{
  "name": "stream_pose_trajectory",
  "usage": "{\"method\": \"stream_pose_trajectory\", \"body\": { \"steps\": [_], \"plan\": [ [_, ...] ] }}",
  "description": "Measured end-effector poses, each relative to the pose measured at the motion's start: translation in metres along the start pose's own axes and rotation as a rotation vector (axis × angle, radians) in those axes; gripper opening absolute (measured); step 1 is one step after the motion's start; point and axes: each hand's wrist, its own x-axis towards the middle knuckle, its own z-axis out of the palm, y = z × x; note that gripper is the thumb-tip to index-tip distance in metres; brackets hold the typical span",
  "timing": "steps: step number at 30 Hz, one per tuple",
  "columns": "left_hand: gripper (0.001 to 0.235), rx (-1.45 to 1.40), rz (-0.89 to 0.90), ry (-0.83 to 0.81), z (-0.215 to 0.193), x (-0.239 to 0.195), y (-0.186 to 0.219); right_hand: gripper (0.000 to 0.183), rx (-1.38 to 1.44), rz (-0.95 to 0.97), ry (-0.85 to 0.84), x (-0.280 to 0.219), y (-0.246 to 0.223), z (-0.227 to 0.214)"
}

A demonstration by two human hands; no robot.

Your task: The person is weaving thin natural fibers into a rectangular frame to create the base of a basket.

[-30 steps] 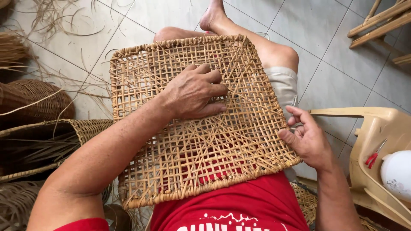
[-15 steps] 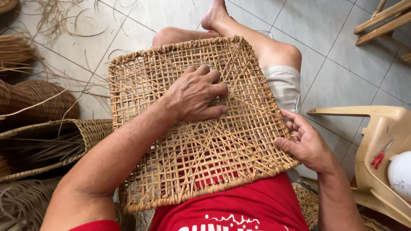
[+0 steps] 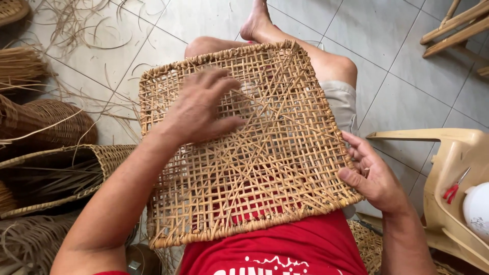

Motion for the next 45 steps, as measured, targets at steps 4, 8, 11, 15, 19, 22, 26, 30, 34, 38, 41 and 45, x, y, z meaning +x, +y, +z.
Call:
{"method": "stream_pose_trajectory", "body": {
  "steps": [4, 8, 11, 15, 19, 22, 26, 30, 34, 38, 41, 45],
  "plan": [
    [0.101, 0.077, -0.457, -0.026, -0.029, -0.037, -0.023, 0.099, 0.037, -0.068, -0.055, 0.000, 0.014, 0.003],
    [0.099, -0.467, -0.850, 0.164, -0.027, -0.075, -0.035, 0.095, 0.067, -0.061, -0.012, -0.003, 0.020, 0.005],
    [0.096, -0.863, -0.771, 0.326, -0.004, -0.095, -0.061, 0.094, 0.070, -0.079, -0.013, -0.010, 0.012, 0.001],
    [0.100, -0.951, -0.763, 0.301, -0.017, -0.102, -0.055, 0.099, 0.006, -0.068, -0.051, -0.030, -0.004, -0.004],
    [0.099, -0.753, -0.779, 0.191, -0.018, -0.108, -0.045, 0.115, -0.077, 0.297, 0.032, -0.039, -0.005, -0.001],
    [0.099, -0.543, -0.811, 0.098, -0.012, -0.108, -0.045, 0.109, -0.479, 0.171, -0.023, -0.038, 0.016, -0.023],
    [0.092, -0.080, -0.605, 0.152, -0.021, -0.097, -0.023, 0.098, -0.533, -0.166, 0.216, -0.053, -0.014, -0.022],
    [0.045, -0.356, 0.017, 0.122, -0.031, -0.088, 0.056, 0.092, -1.182, 0.263, 0.128, -0.050, -0.072, 0.010],
    [0.053, -0.376, 0.478, 0.194, -0.009, -0.094, 0.110, 0.081, -1.275, -0.238, -0.047, -0.042, -0.078, 0.043],
    [0.034, -0.350, 0.697, 0.265, 0.001, -0.092, 0.120, 0.076, -1.170, -0.426, -0.329, -0.035, -0.081, 0.067],
    [0.021, -0.326, 0.766, 0.307, 0.006, -0.088, 0.119, 0.076, -1.085, -0.494, -0.396, -0.031, -0.077, 0.074],
    [0.014, -0.239, 0.646, 0.376, 0.015, -0.083, 0.109, 0.065, -0.983, -0.675, -0.322, -0.032, -0.081, 0.083]
  ]
}}
